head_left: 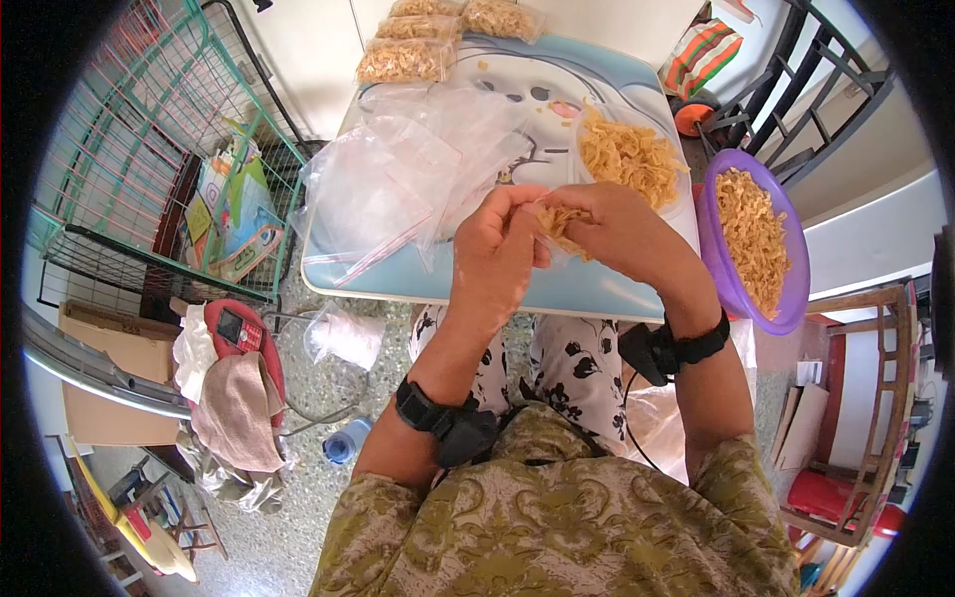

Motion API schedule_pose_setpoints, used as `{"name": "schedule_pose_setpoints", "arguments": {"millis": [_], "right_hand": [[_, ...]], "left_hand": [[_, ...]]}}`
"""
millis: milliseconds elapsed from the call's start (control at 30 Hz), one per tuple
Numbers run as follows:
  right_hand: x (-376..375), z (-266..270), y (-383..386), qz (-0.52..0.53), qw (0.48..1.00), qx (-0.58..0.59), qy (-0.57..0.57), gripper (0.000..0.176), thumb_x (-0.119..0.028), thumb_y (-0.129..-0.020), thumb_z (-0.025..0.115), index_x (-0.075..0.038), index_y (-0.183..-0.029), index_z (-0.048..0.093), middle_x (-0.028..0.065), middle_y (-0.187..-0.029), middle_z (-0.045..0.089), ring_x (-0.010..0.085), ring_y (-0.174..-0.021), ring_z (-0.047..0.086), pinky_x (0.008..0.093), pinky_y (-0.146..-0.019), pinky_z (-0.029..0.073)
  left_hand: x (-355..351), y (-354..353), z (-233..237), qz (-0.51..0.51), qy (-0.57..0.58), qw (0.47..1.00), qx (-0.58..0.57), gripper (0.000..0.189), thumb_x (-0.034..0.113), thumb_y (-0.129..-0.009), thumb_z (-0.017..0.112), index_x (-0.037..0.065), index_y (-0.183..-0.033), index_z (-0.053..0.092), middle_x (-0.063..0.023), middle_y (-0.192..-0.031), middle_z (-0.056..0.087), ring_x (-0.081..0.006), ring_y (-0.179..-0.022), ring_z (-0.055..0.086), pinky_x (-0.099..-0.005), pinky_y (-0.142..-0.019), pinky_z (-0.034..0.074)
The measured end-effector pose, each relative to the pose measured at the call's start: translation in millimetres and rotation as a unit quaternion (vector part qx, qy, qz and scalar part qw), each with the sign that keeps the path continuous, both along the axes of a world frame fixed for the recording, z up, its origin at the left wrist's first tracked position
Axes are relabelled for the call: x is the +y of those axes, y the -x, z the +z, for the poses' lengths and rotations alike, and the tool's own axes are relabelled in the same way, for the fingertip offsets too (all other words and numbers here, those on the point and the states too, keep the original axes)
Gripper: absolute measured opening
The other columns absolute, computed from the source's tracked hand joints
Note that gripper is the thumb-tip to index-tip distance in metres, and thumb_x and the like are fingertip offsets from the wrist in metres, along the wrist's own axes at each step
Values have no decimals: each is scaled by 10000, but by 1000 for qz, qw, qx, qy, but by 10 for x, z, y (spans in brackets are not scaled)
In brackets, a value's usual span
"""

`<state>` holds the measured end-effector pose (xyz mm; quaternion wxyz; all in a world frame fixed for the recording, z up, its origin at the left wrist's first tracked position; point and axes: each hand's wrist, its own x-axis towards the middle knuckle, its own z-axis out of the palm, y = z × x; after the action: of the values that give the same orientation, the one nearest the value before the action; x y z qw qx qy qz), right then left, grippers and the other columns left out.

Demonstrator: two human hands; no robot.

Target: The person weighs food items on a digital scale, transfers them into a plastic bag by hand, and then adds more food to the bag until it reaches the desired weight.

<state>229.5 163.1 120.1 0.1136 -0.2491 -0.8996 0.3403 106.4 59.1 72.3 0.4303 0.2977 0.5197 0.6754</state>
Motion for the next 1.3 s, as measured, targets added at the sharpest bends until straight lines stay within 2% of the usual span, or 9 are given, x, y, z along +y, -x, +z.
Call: {"name": "schedule_pose_setpoints", "arguments": {"millis": [167, 233, 367, 467, 633, 733, 967, 1033, 1300], "right_hand": [[66, -160, 47, 17, 993, -75, -87, 213, -138, -823, 564, 12, -964, 619, 145, -682, 599, 212, -632, 601, 352, -605, 476], [38, -115, 84, -25, 999, -34, 10, 207, -185, -830, 581, -14, -939, 620, 87, -664, 587, 151, -601, 573, 309, -553, 457], [-69, 49, 121, -102, 975, -80, 183, 281, -237, -828, 582, -12, -982, 651, 101, -737, 626, 193, -648, 602, 343, -509, 461], [-94, -77, 128, -138, 945, -58, 290, 289, -263, -841, 591, -54, -1033, 646, 30, -790, 592, 77, -643, 530, 237, -446, 390], [33, -200, 32, -55, 840, 43, 539, 254, -271, -891, 555, -74, -1047, 593, -3, -809, 565, 50, -610, 476, 189, -426, 317], [-22, -161, 46, -75, 777, 85, 619, 222, -271, -910, 531, -90, -1030, 578, -8, -828, 556, 54, -647, 479, 195, -428, 313], [-122, -123, 33, -113, 802, 90, 580, 280, -213, -864, 604, -76, -1103, 556, 1, -857, 553, 53, -663, 479, 192, -465, 335], [-100, -157, 27, -75, 879, 25, 470, 322, -193, -838, 635, -66, -1125, 559, -3, -864, 548, 45, -651, 470, 196, -469, 339], [-140, -67, 97, -57, 949, -57, 306, 256, -225, -843, 630, -72, -1046, 607, -23, -704, 532, 58, -611, 493, 208, -483, 376]], "left_hand": [[-25, 4, -2, -18, -6, 998, 53, 204, 146, -966, 521, 13, -1085, 620, -13, -752, 598, -58, -596, 535, -209, -548, 457], [-51, 38, 12, -23, 12, 997, 72, 226, 153, -973, 513, 6, -1112, 616, -11, -776, 601, -59, -623, 545, -208, -586, 488], [-76, 69, -48, -23, 15, 999, 39, 215, 149, -971, 513, -3, -1096, 600, -18, -765, 592, -60, -600, 536, -208, -541, 450], [-104, 89, -62, -30, 17, 999, 42, 217, 147, -971, 508, -8, -1098, 590, -20, -762, 589, -62, -601, 539, -210, -542, 455], [-80, 109, -123, -34, 21, 999, 3, 240, 154, -976, 498, -13, -1129, 577, -25, -780, 598, -71, -629, 557, -219, -593, 505], [-71, 110, -133, -3, 13, 999, -39, 193, 125, -960, 513, -17, -1071, 583, -31, -744, 595, -73, -574, 550, -210, -504, 458], [-83, 126, -159, -4, 3, 1000, -30, 193, 123, -959, 524, -18, -1078, 583, -40, -756, 606, -75, -599, 565, -214, -523, 474], [-83, 118, -161, -8, 6, 1000, -20, 193, 121, -957, 527, -17, -1078, 585, -38, -756, 604, -72, -596, 558, -211, -516, 467], [-137, 122, -67, -18, 21, 998, 48, 209, 179, -963, 544, 22, -1076, 625, 2, -792, 594, -54, -659, 524, -205, -596, 452]]}}
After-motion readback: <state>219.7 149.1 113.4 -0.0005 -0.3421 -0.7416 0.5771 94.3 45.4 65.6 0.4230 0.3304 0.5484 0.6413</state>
